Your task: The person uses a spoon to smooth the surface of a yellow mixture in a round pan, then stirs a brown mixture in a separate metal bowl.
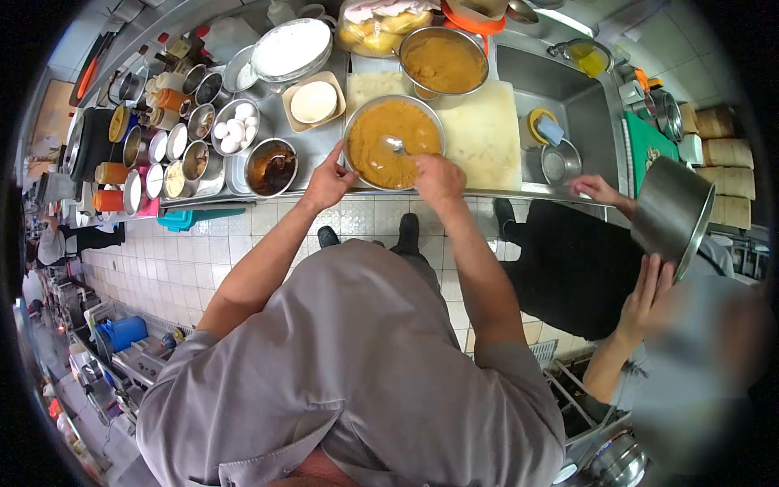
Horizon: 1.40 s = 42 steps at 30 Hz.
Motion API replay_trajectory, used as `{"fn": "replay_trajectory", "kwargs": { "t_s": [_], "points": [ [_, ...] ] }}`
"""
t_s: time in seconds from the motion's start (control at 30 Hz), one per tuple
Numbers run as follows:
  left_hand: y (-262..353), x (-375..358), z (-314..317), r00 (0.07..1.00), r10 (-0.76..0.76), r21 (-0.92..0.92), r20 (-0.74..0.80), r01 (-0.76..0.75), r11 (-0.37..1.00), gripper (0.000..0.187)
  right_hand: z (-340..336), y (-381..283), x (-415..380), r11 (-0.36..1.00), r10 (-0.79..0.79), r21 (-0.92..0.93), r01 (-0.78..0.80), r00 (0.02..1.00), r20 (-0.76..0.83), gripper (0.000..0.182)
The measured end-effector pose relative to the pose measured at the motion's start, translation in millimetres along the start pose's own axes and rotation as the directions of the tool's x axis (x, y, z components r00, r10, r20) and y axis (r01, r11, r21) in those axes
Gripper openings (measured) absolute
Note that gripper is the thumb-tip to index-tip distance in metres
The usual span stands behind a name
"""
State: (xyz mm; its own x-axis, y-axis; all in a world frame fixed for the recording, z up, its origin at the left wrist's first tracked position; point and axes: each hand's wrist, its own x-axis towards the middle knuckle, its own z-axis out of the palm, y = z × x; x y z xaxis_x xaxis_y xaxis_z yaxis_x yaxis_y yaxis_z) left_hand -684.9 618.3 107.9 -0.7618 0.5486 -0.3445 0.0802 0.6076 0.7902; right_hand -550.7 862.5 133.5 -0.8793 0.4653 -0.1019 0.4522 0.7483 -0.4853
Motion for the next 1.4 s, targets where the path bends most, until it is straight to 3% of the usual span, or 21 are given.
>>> {"fn": "replay_trajectory", "kwargs": {
  "t_s": [0.23,0.37,0.47,0.57,0.63,0.77,0.87,1.07,1.17,1.23,1.27,1.3,1.33,1.4],
  "points": [
    [21,-2,-10,0.997,-0.068,0.292,0.042,0.052,0.955,0.105,-13,31,27,0.997,0.077,0.029,-0.075,0.994,-0.083,0.027],
    [27,-3,-14,0.992,-0.1,0.343,0.071,0.07,0.937,0.105,-11,39,46,0.991,0.131,0.0,-0.131,0.989,-0.071,0.027],
    [27,-3,-12,0.991,-0.111,0.407,0.069,0.074,0.91,0.104,-8,35,67,0.99,0.126,-0.059,-0.128,0.991,-0.04,0.027],
    [33,-1,-14,0.989,-0.127,0.443,0.073,0.082,0.893,0.102,-6,13,74,0.997,0.063,0.044,-0.059,0.994,-0.086,0.027],
    [35,-2,-14,0.987,-0.143,0.465,0.08,0.09,0.881,0.102,-4,-2,80,0.999,0.023,-0.035,-0.024,1.0,-0.018,0.027],
    [38,-4,-16,0.983,-0.164,0.484,0.083,0.104,0.869,0.102,6,-16,77,0.993,0.016,-0.121,-0.009,0.999,0.052,0.028],
    [34,1,-16,0.99,-0.128,0.487,0.059,0.083,0.869,0.104,12,-19,57,0.995,-0.075,-0.07,0.072,0.996,-0.045,0.028],
    [28,-2,-19,0.994,-0.087,0.49,0.061,0.046,0.87,0.104,25,-18,8,0.997,-0.08,-0.002,0.08,0.996,0.04,0.03],
    [7,10,-12,0.999,-0.003,0.481,0.046,-0.02,0.877,0.105,22,-21,-5,0.99,-0.138,-0.002,0.138,0.99,-0.01,0.031],
    [22,4,-16,0.997,-0.052,0.472,0.061,0.017,0.882,0.108,35,-19,-5,0.988,-0.156,0.004,0.156,0.987,-0.023,0.029],
    [13,6,-13,0.999,0.0,0.434,0.035,-0.015,0.901,0.108,34,-23,-4,0.988,-0.153,-0.034,0.154,0.988,0.01,0.023],
    [22,6,-20,0.995,-0.072,0.417,0.063,0.039,0.908,0.108,26,-38,-1,0.979,-0.167,-0.106,0.175,0.983,0.078,0.023],
    [18,4,-23,0.999,0.003,0.403,0.049,-0.022,0.915,0.107,34,-35,3,0.971,-0.201,-0.108,0.213,0.973,0.115,0.03],
    [17,4,-25,1.0,-0.003,0.431,0.024,-0.008,0.902,0.105,36,-34,11,0.969,-0.242,0.062,0.239,0.97,0.035,0.032]
  ]
}}
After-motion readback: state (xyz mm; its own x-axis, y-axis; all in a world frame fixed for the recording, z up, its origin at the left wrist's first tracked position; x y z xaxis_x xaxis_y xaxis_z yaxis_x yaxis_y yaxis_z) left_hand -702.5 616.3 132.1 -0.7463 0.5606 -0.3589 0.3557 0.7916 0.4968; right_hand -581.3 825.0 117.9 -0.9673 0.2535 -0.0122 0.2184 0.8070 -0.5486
